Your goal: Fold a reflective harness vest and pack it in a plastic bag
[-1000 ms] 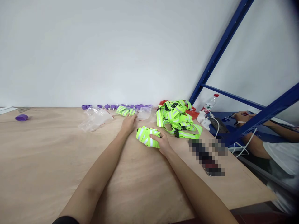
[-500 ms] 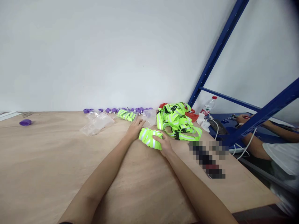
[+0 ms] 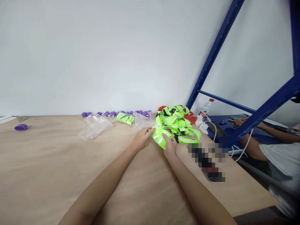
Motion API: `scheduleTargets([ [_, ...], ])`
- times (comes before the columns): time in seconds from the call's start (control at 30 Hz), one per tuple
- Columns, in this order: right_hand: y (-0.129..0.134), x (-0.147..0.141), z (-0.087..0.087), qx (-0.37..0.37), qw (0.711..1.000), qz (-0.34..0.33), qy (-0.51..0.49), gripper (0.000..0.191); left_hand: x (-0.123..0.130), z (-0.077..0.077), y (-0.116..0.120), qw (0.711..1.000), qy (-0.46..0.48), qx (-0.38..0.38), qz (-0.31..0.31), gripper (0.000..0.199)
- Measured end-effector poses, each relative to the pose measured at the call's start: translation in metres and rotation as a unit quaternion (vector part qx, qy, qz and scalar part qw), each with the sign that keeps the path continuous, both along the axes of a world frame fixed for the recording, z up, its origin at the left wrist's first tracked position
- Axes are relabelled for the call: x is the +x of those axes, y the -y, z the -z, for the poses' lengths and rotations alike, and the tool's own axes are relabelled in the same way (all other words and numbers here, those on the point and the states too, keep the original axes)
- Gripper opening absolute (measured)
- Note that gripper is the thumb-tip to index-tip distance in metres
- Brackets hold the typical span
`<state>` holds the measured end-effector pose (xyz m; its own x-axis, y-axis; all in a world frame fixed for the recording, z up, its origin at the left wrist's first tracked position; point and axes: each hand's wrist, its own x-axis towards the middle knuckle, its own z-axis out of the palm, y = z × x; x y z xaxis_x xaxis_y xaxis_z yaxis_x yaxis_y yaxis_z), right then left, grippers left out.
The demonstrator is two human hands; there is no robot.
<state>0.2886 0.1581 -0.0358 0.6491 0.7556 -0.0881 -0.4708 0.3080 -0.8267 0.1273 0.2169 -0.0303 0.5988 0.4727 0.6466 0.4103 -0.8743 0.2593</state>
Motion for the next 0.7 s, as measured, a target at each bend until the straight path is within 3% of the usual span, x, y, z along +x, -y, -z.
scheduleTargets([
  [0.2,0.001,0.01,-0.004,-0.023,0.995,-0.091,-0.023,0.059,0.006,-0.003,0.021,0.981,0.159,-0.114,0.017,0.057],
  [0.33,0.002,0.009,-0.006,-0.026,0.992,-0.125,-0.013,0.058,0.007,-0.001,0.023,0.969,0.199,-0.149,0.018,0.052],
  [0.57,-0.002,0.008,-0.004,-0.008,0.998,-0.007,-0.065,0.056,0.013,-0.004,0.038,0.957,0.188,-0.202,0.092,0.056],
  [0.63,-0.002,0.011,-0.005,0.0,0.997,-0.014,-0.071,0.054,0.016,-0.007,0.045,0.933,0.221,-0.259,0.116,0.05],
  [0.7,-0.001,0.014,-0.005,-0.005,0.997,-0.028,-0.076,0.054,0.019,-0.011,0.047,0.884,0.297,-0.339,0.122,0.035],
])
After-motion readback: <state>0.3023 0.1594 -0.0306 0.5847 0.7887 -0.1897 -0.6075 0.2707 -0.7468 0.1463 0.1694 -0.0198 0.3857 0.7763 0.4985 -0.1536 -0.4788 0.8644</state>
